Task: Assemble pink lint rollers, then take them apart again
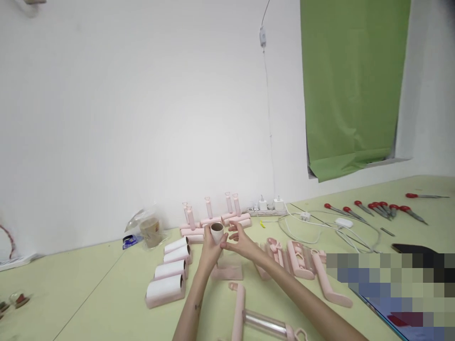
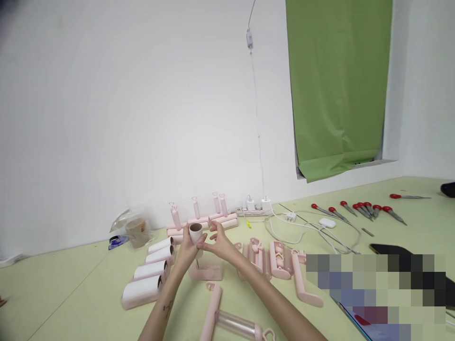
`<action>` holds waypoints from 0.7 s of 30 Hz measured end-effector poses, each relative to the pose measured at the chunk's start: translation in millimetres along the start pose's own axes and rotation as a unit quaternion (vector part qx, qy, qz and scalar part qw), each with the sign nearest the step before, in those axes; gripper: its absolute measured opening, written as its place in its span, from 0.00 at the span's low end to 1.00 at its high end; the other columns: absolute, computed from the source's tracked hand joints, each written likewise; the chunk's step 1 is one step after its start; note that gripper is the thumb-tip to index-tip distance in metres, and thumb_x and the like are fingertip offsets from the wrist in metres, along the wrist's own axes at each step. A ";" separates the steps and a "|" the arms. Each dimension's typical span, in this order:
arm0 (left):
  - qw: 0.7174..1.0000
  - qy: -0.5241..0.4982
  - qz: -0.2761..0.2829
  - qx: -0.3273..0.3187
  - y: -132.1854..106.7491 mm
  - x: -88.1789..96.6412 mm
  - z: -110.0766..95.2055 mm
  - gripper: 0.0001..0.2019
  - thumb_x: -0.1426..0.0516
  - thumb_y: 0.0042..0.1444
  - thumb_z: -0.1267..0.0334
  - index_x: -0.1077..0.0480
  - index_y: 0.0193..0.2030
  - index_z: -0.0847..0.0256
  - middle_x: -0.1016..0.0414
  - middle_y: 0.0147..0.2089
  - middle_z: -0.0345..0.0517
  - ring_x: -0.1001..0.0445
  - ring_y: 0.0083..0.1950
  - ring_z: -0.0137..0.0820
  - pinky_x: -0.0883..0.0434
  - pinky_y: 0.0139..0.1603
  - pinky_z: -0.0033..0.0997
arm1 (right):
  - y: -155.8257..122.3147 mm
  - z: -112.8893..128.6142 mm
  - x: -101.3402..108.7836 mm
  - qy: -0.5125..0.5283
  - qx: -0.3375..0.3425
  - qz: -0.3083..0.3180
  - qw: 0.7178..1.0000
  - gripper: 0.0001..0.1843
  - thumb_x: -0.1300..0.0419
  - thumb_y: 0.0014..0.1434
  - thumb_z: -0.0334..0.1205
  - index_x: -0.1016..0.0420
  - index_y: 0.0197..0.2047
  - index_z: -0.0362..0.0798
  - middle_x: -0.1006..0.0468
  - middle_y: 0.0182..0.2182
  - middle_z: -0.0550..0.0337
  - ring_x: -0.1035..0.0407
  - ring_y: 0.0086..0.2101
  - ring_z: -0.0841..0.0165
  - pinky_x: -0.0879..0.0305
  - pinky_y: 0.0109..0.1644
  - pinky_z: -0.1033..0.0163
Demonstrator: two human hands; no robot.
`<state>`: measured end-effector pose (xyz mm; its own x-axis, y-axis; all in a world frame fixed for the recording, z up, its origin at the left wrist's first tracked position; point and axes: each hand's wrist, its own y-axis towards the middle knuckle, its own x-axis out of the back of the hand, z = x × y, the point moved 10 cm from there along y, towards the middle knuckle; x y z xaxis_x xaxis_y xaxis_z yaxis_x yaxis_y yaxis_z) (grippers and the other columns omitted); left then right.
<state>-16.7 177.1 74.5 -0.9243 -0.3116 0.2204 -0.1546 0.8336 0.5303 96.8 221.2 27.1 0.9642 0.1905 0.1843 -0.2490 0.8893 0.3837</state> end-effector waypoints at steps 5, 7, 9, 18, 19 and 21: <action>0.998 -0.041 -0.028 -0.030 -2.8 10.5 -22.1 0.20 0.43 0.45 0.56 0.43 0.44 0.58 0.34 0.42 0.45 0.32 0.43 0.33 0.36 0.45 0.33 | -14.8 -1.3 -29.2 0.049 0.014 0.099 0.994 0.42 0.34 0.38 0.53 0.44 0.55 0.52 0.30 0.46 0.53 0.36 0.46 0.63 0.37 0.45 0.59; 0.996 -0.059 -0.058 -0.037 -2.0 21.7 -28.2 0.22 0.46 0.47 0.54 0.47 0.47 0.58 0.35 0.44 0.47 0.32 0.44 0.33 0.36 0.45 0.32 | -16.6 0.2 -36.3 0.057 0.024 0.100 0.993 0.33 0.33 0.37 0.50 0.34 0.48 0.50 0.25 0.38 0.55 0.32 0.41 0.61 0.36 0.42 0.57; 0.992 -0.068 -0.088 -0.055 -0.3 35.2 -33.5 0.24 0.51 0.52 0.53 0.54 0.53 0.58 0.38 0.48 0.51 0.33 0.47 0.33 0.36 0.47 0.33 | -14.1 1.1 -35.7 0.067 0.029 0.070 0.995 0.22 0.38 0.42 0.53 0.28 0.37 0.46 0.23 0.29 0.56 0.30 0.33 0.62 0.35 0.37 0.57; 0.952 0.146 0.232 -0.134 -15.2 -25.6 -20.1 0.21 0.45 0.47 0.62 0.40 0.50 0.56 0.33 0.48 0.47 0.36 0.49 0.37 0.39 0.51 0.37 | -27.2 68.8 90.5 0.148 0.112 -0.249 0.951 0.14 0.48 0.55 0.48 0.37 0.42 0.50 0.43 0.16 0.71 0.42 0.20 0.73 0.40 0.28 0.67; 0.938 0.169 0.277 -0.125 -21.4 -36.7 -8.5 0.21 0.43 0.45 0.63 0.36 0.48 0.56 0.31 0.45 0.47 0.35 0.47 0.38 0.38 0.50 0.38 | -35.0 78.6 101.8 0.149 0.117 -0.261 0.946 0.13 0.47 0.55 0.47 0.36 0.41 0.50 0.45 0.15 0.72 0.44 0.19 0.74 0.42 0.26 0.68; 0.911 0.213 0.338 -0.100 -32.0 -51.8 16.5 0.22 0.41 0.42 0.62 0.34 0.47 0.56 0.30 0.41 0.47 0.34 0.45 0.41 0.37 0.47 0.42 | -51.2 93.0 115.3 0.148 0.122 -0.267 0.944 0.11 0.46 0.55 0.45 0.34 0.39 0.49 0.47 0.14 0.72 0.47 0.18 0.75 0.44 0.24 0.69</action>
<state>30.3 174.2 32.6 -0.5581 0.0587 0.8277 0.5067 0.8140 0.2840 212.3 158.9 112.9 0.9322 -0.1191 -0.3417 0.3022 0.7756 0.5542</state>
